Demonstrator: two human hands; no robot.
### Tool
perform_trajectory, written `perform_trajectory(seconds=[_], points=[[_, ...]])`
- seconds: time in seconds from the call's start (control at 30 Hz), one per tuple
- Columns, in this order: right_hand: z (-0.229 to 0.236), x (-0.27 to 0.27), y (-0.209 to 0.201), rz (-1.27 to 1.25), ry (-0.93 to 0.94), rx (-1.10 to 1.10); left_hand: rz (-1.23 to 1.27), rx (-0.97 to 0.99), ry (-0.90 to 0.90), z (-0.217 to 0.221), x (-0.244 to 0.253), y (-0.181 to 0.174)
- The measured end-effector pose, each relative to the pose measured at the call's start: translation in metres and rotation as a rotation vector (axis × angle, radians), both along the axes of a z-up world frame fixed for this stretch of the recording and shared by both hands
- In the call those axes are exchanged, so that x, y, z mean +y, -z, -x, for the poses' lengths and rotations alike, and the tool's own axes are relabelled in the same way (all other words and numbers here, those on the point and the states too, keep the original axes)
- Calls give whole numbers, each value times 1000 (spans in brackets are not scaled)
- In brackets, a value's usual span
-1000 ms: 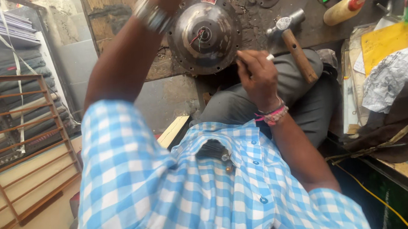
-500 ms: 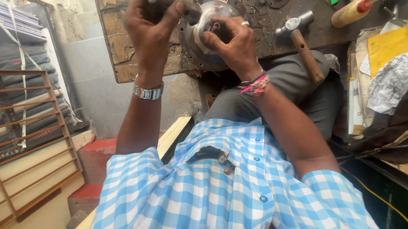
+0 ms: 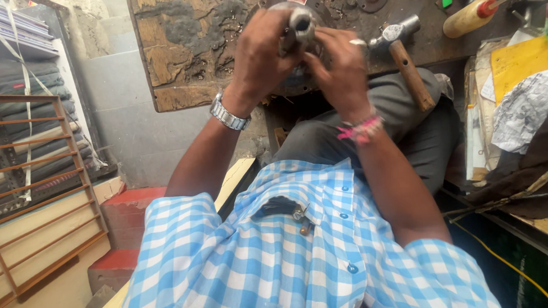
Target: The person disassembles a motor housing by hammering the casing to separate it from the stator. They remove the rotor, inspect the copper windings, and reassemble the housing by hammering the casing back into place. The person uses a hammer and a rag during the process.
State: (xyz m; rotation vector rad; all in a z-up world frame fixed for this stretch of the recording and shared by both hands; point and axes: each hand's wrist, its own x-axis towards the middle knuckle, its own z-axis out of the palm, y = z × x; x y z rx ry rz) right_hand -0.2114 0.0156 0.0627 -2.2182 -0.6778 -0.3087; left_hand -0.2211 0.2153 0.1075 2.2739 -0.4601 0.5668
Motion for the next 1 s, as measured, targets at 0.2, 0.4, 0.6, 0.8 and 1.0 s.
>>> perform_trajectory(seconds=[0.2,0.4,0.6,0.8,1.0], points=[[26,-106,-24,501,305,-2,39,29,-30,9,10,5],[34,-132,-2,666,338,114,133,122,66,4,11,28],[18,-127,-7,711,305,104,68,74,67,4,14,35],[-3,-128,-58,90,30,381,326,310,100,11,15,12],[21,-84,-123,-78,-145,326,242,157,98,7,11,12]])
